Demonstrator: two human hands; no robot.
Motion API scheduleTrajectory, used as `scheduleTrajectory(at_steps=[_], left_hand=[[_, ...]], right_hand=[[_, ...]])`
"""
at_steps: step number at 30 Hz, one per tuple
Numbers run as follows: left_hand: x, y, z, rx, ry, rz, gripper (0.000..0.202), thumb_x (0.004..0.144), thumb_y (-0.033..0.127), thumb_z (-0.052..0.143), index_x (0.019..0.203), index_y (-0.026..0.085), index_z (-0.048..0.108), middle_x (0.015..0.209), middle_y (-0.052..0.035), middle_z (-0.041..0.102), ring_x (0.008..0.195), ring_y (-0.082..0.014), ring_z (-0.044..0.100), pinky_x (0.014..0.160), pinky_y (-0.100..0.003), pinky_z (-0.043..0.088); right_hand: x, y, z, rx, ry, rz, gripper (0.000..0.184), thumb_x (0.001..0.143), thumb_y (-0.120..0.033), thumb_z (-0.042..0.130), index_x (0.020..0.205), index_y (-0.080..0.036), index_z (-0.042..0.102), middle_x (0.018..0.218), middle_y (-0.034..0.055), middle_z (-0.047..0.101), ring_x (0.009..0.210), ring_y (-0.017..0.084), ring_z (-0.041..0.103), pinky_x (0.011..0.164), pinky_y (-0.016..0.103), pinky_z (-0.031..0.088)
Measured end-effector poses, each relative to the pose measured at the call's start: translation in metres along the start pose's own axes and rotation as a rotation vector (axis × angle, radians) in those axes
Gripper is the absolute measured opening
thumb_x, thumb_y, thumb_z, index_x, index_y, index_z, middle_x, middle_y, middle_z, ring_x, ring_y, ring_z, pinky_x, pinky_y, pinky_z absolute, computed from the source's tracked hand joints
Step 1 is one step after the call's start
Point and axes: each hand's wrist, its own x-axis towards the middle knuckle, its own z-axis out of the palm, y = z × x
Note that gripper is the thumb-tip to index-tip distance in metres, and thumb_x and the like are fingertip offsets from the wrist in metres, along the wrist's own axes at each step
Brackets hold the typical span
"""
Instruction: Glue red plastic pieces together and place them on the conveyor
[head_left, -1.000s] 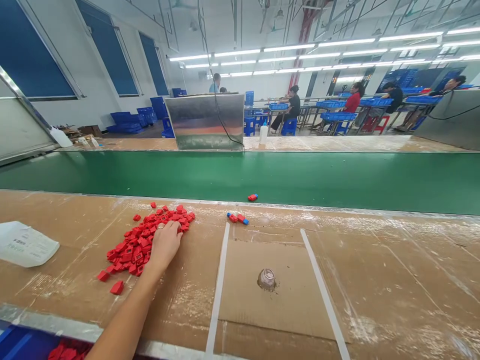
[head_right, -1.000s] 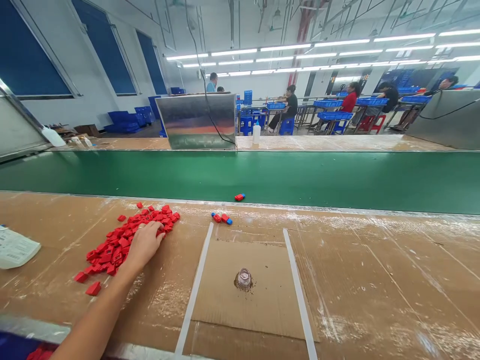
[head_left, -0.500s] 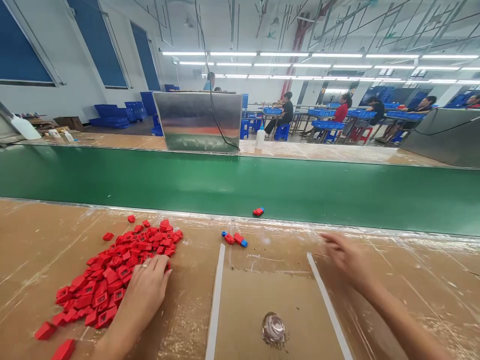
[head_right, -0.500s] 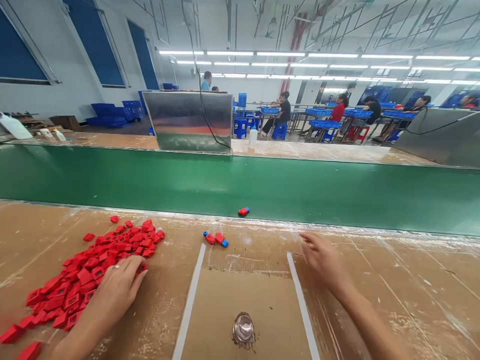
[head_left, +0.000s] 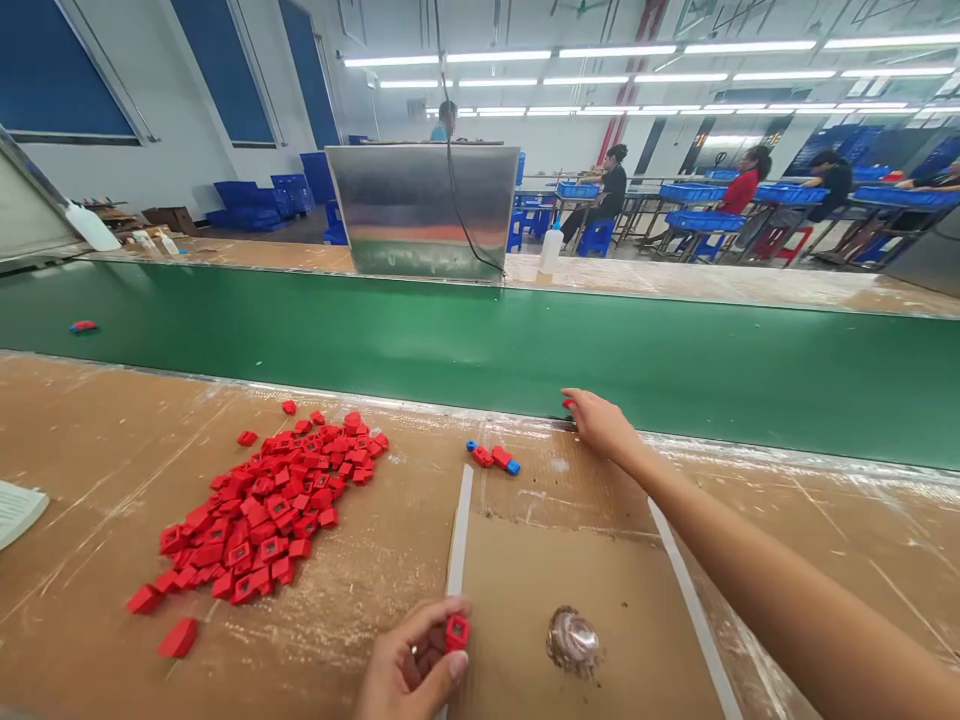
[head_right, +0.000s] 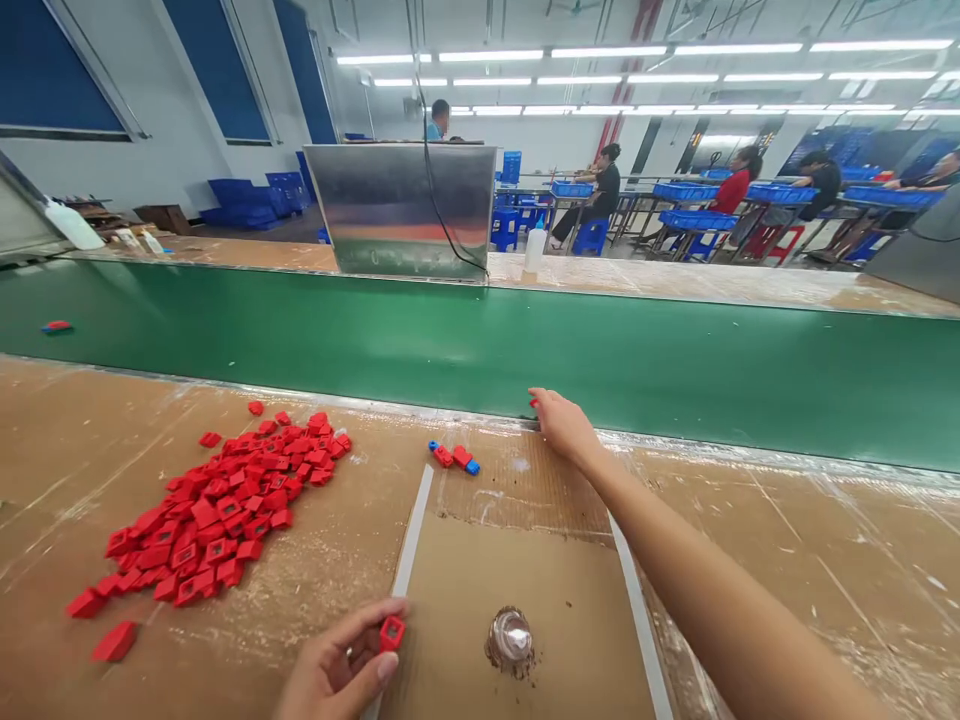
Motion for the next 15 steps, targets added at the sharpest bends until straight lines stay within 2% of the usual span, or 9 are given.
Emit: scheduleTrajectory(at_steps=[2,4,5,8,10,12,15], left_hand=[[-0.004,-0.001,0.007,-0.022,-0.074,0.014,0.044,0.07,0.044,0.08,0.109,0.025,0.076,0.109,-0.0092,0.072,0.102,-0.0251,0.064,0.094,-0.033,0.049],[-0.009,0.0,0.013,0.002,-0.163,0.03,0.042,0.075,0.041,0.077,0.115,0.028,0.074,0.113,-0.0088,0.071,0.108,-0.0251,0.062,0.097,-0.033,0.047],[-0.011,0.001,0.017,0.027,-0.206,0.039,0.042,0.077,0.041,0.075,0.117,0.028,0.073,0.113,-0.0087,0.07,0.109,-0.0249,0.061,0.097,-0.033,0.046],[-0.019,-0.001,0.026,0.068,-0.301,0.066,0.043,0.081,0.042,0.07,0.121,0.027,0.071,0.109,-0.0082,0.069,0.106,-0.0237,0.06,0.096,-0.033,0.045],[-0.023,-0.004,0.033,0.015,-0.314,0.036,0.043,0.08,0.042,0.072,0.12,0.025,0.071,0.103,-0.0075,0.07,0.099,-0.0222,0.061,0.091,-0.033,0.047],[-0.028,-0.009,0.04,-0.068,-0.289,-0.038,0.043,0.076,0.039,0.077,0.116,0.023,0.073,0.099,-0.0075,0.071,0.094,-0.0206,0.062,0.084,-0.03,0.049],[-0.033,-0.015,0.05,-0.184,-0.219,-0.104,0.049,0.067,0.033,0.085,0.113,0.022,0.072,0.098,-0.0066,0.071,0.085,-0.0173,0.063,0.072,-0.025,0.052]], right_hand=[[-0.03,-0.002,-0.015,0.079,0.023,0.066,0.037,0.1,-0.031,0.039,0.129,-0.012,0.051,0.1,0.0144,0.069,0.089,0.026,0.067,0.086,0.047,0.053],[-0.072,-0.009,-0.031,0.175,0.018,0.109,0.044,0.1,-0.037,0.033,0.133,-0.011,0.045,0.099,0.0159,0.07,0.079,0.025,0.069,0.075,0.042,0.058],[-0.097,-0.015,-0.039,0.22,0.008,0.116,0.046,0.099,-0.04,0.033,0.133,-0.012,0.044,0.101,0.0163,0.07,0.08,0.024,0.07,0.072,0.04,0.059],[-0.173,-0.034,-0.061,0.35,-0.029,0.147,0.046,0.096,-0.048,0.045,0.129,-0.018,0.05,0.109,0.0148,0.07,0.095,0.025,0.07,0.079,0.039,0.061],[-0.216,-0.048,-0.072,0.494,-0.053,0.247,0.043,0.093,-0.049,0.055,0.125,-0.02,0.056,0.111,0.0134,0.07,0.097,0.025,0.07,0.085,0.04,0.06],[-0.247,-0.059,-0.08,0.571,-0.055,0.317,0.041,0.092,-0.049,0.06,0.123,-0.022,0.06,0.11,0.0117,0.07,0.098,0.025,0.069,0.089,0.04,0.059],[-0.269,-0.074,-0.084,0.548,-0.033,0.272,0.037,0.093,-0.046,0.06,0.123,-0.024,0.062,0.108,0.0093,0.068,0.097,0.023,0.069,0.09,0.038,0.058]])
